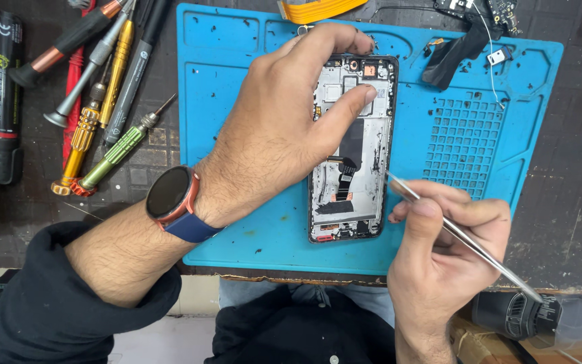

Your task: The person works on a disassembled smartphone frame on a blue repair mat, holding the frame with one hand while using tweezers with the other to pick at and reposition small internal components and adhesive inside the phone body.

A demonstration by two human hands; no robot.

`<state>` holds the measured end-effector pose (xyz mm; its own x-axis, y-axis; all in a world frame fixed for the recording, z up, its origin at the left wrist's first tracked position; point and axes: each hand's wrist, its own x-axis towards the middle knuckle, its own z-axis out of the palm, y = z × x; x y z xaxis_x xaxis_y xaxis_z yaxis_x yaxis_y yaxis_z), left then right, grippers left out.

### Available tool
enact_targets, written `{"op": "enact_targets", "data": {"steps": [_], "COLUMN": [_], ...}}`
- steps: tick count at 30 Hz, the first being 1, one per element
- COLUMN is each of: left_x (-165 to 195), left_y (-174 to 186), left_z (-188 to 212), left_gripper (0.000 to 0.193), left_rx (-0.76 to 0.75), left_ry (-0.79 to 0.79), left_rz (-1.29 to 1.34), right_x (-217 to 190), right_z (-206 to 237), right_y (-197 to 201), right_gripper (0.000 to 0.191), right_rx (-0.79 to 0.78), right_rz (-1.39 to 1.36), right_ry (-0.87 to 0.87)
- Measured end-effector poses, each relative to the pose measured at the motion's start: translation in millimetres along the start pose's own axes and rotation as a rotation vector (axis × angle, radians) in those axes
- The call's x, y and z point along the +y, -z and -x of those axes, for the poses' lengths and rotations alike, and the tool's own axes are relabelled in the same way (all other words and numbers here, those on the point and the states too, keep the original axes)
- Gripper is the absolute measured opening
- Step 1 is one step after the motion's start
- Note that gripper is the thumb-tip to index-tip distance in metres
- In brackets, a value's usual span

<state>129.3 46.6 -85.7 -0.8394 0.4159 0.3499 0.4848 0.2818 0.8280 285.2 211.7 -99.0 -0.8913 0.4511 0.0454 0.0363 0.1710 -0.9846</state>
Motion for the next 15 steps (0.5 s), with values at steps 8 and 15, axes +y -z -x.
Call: {"op": "enact_targets", "data": {"steps": [8,15], "left_x": [-1.3,-5.7], "left_y": [-2.8,-4.0], "left_z": [2.7,8.1], "left_gripper": [0.030,0.029], "left_rx": [-0.038,-0.036], "left_ry": [0.067,0.084], "left_rz": [0.006,0.005], "right_x": [-1.1,-0.4], "right_z": [0.4,1.2], "right_y": [0.5,-3.2], "right_gripper": [0.032,0.031], "right_rx": [0.003,0.010], "right_rz": [0.036,0.069], "right_ry": [-0.017,-0.007]}}
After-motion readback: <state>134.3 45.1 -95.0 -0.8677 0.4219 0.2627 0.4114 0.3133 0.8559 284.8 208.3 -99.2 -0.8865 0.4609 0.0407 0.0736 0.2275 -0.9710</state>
